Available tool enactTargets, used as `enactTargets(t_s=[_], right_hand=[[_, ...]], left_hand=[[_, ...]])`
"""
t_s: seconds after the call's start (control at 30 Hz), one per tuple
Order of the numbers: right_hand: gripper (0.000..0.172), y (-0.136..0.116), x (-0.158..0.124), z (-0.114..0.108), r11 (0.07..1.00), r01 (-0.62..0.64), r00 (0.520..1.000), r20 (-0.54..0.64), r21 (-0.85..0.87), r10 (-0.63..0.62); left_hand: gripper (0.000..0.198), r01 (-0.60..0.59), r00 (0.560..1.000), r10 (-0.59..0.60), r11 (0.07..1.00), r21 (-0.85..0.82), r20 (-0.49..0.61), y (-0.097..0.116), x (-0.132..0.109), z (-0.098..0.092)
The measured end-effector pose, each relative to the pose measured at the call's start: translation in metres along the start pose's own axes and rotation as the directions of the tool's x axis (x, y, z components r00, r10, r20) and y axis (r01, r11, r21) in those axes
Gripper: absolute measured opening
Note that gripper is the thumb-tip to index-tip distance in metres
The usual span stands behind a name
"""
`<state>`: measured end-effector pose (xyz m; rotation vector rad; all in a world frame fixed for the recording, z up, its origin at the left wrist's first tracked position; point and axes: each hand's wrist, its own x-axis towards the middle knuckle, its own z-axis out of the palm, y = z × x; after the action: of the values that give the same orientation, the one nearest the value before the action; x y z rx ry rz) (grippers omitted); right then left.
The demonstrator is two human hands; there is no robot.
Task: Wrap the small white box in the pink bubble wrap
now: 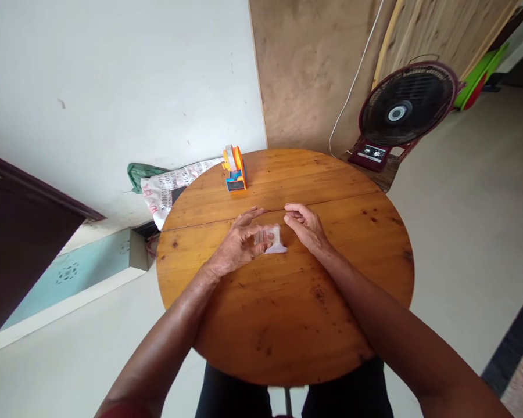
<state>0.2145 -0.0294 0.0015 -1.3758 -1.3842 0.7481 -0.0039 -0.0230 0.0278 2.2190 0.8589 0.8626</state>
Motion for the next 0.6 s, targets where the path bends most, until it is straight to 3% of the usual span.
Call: enactTargets(t_s=[0.2,0.37,0.5,0.6], right_hand=[[0.028,0.001,0.0,0.001,1.0,0.01,1.0,-0.019,-0.011,-0.011],[0.028,-0.003,-0.001,0.001,1.0,0.012,1.0,-0.006,-0.016,-0.012],[0.029,-0.013,-0.004,-0.006,1.0,-0.013,0.993,0.115,0.016,0.011],[0.037,-0.019,-0.005,-0.016,0.999,-0.019,0.961,0.276,0.039,0.008]], left_hand=[[0.028,-0.126,0.991,0.115,0.978,0.165,0.07,0.0,-0.003,-0.008],[0.029,-0.148,0.989,0.137,0.96,0.239,0.062,-0.003,-0.005,-0.008],[0.027,-0.125,0.992,0.122,0.974,0.189,0.025,-0.004,-0.007,-0.008],[0.035,-0.09,0.996,0.092,0.991,0.103,-0.011,-0.005,-0.007,-0.01]])
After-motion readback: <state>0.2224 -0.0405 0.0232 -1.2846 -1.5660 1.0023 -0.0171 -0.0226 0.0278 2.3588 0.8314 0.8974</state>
